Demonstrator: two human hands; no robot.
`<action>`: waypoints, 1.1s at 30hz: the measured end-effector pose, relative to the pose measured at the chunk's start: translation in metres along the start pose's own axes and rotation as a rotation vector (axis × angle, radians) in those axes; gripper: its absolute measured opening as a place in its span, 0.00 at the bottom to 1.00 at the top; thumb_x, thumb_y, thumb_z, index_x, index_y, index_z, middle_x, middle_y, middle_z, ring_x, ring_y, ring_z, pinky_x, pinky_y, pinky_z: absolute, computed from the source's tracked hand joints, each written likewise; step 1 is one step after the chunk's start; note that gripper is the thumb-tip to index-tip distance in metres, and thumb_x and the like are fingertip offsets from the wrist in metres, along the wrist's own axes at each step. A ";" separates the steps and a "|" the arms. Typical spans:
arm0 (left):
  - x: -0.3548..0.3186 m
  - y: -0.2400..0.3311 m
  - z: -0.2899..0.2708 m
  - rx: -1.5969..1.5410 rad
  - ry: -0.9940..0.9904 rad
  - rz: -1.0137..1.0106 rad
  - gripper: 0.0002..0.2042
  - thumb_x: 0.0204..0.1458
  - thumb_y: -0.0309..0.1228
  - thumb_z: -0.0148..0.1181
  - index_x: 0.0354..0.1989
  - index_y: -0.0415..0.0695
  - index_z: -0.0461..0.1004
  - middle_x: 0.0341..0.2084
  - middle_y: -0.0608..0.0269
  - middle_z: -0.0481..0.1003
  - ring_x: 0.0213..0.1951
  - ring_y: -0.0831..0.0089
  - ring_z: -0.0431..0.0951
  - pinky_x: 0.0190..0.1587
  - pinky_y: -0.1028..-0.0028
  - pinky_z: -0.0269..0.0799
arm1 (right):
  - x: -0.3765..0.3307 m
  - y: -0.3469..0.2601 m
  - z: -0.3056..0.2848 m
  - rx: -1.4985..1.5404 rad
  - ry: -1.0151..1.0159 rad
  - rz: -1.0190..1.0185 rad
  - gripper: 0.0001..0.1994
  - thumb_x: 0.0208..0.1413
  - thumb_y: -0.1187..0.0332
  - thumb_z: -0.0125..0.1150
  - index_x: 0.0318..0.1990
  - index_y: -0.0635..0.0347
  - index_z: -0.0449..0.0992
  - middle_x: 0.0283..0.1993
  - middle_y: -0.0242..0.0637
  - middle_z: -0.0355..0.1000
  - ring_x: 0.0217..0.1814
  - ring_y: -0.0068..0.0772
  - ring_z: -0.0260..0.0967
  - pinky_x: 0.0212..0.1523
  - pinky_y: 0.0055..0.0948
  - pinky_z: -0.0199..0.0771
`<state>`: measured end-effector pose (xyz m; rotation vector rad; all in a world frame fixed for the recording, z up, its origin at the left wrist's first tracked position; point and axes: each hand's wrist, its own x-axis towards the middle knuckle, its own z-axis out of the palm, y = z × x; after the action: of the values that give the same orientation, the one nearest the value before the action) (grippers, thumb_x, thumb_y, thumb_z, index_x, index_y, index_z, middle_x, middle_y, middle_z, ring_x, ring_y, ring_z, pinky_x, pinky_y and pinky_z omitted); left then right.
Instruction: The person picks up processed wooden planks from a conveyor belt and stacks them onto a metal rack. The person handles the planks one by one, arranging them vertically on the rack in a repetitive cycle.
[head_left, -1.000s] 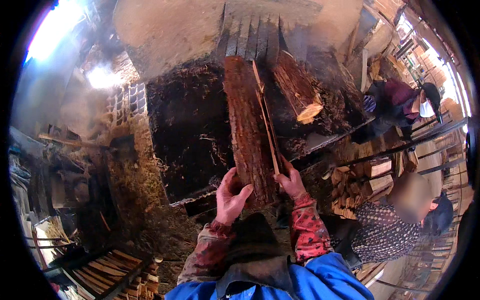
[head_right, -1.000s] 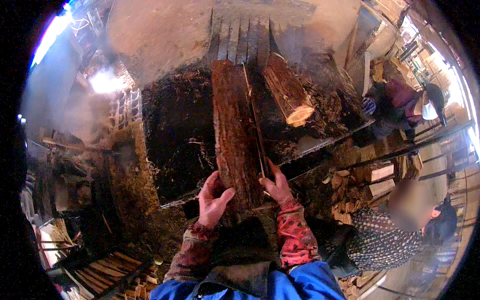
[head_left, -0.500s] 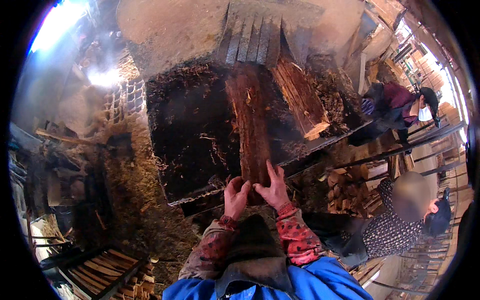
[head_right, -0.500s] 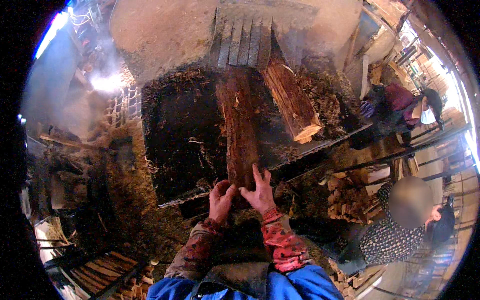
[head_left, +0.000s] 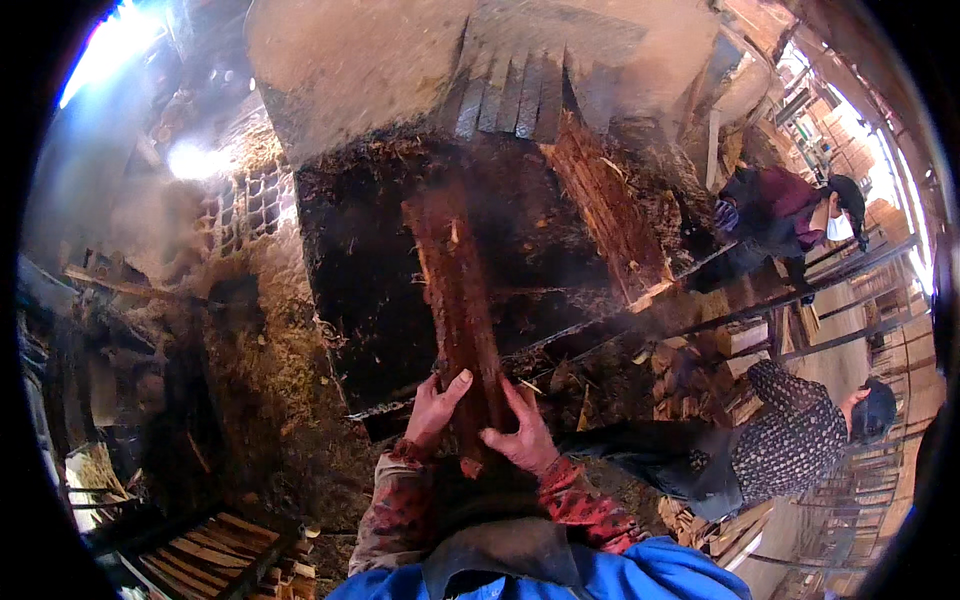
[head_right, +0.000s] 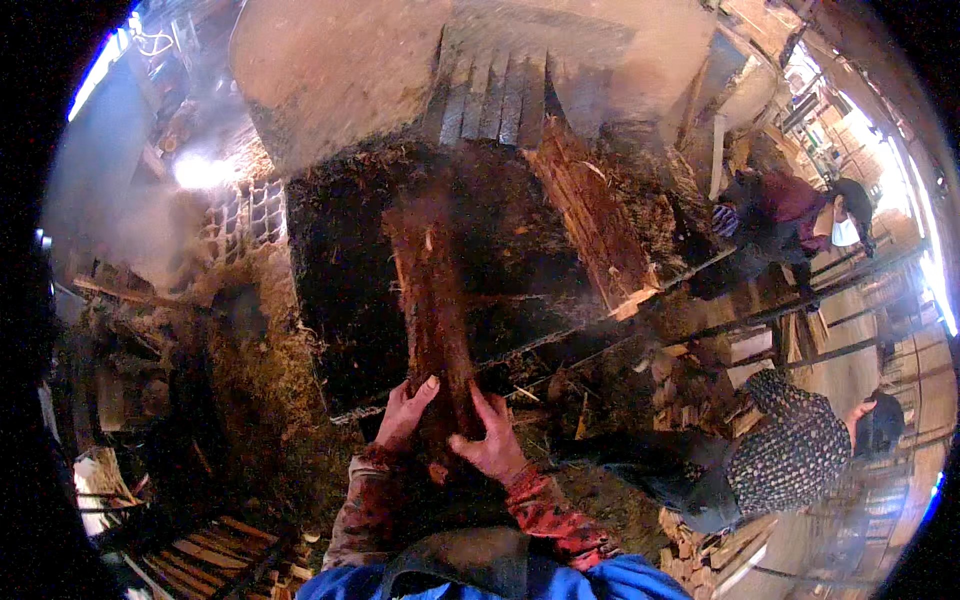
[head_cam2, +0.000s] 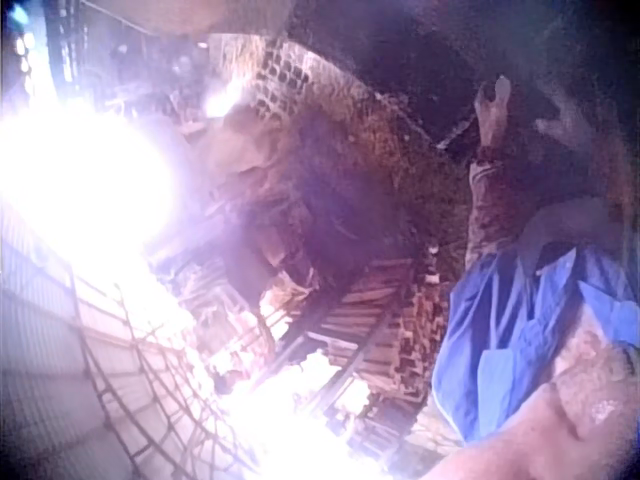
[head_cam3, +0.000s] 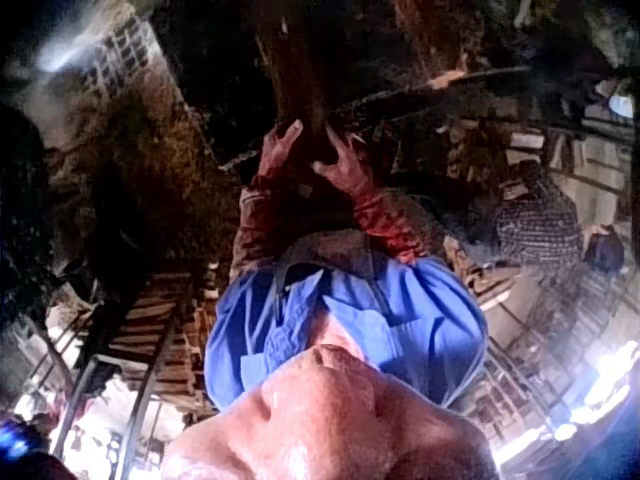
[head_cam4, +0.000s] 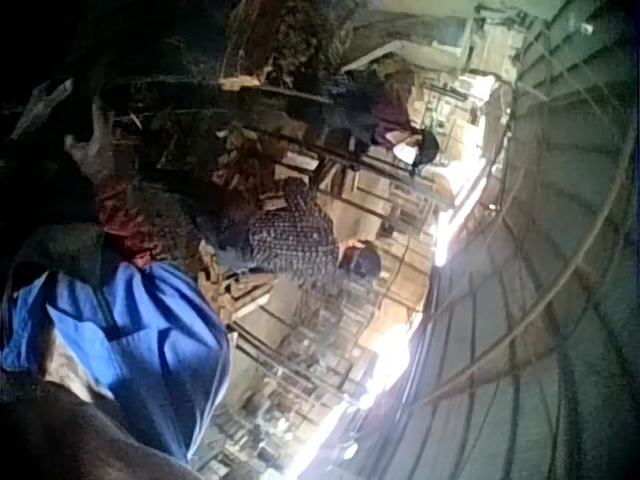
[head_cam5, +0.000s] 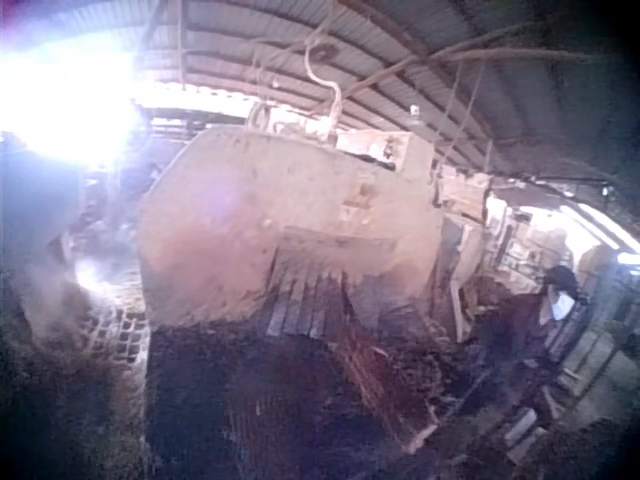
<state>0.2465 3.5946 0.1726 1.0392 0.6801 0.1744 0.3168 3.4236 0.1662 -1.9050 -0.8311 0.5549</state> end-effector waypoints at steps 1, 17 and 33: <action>0.001 -0.001 -0.001 -0.060 -0.010 -0.002 0.21 0.53 0.39 0.62 0.48 0.34 0.71 0.38 0.60 0.76 0.39 0.76 0.74 0.43 0.75 0.71 | -0.001 -0.004 0.005 -0.004 -0.001 -0.001 0.44 0.43 0.57 0.69 0.66 0.65 0.54 0.57 0.50 0.56 0.61 0.49 0.56 0.62 0.39 0.57; 0.039 0.027 -0.047 0.053 0.272 0.226 0.16 0.48 0.32 0.68 0.42 0.36 0.75 0.35 0.65 0.78 0.33 0.77 0.75 0.38 0.76 0.71 | 0.047 -0.018 0.046 -0.076 -0.165 -0.076 0.42 0.47 0.56 0.66 0.66 0.64 0.53 0.59 0.52 0.53 0.62 0.52 0.55 0.64 0.37 0.56; 0.072 0.038 -0.041 0.140 0.485 0.268 0.23 0.41 0.32 0.71 0.43 0.32 0.71 0.37 0.57 0.77 0.37 0.73 0.75 0.41 0.73 0.71 | 0.080 -0.028 0.049 -0.341 -0.039 -0.086 0.30 0.51 0.62 0.61 0.60 0.66 0.63 0.61 0.59 0.56 0.62 0.59 0.56 0.62 0.42 0.59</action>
<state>0.2850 3.6757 0.1598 1.2344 0.9980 0.6342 0.3284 3.5208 0.1669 -2.1580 -1.0825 0.4189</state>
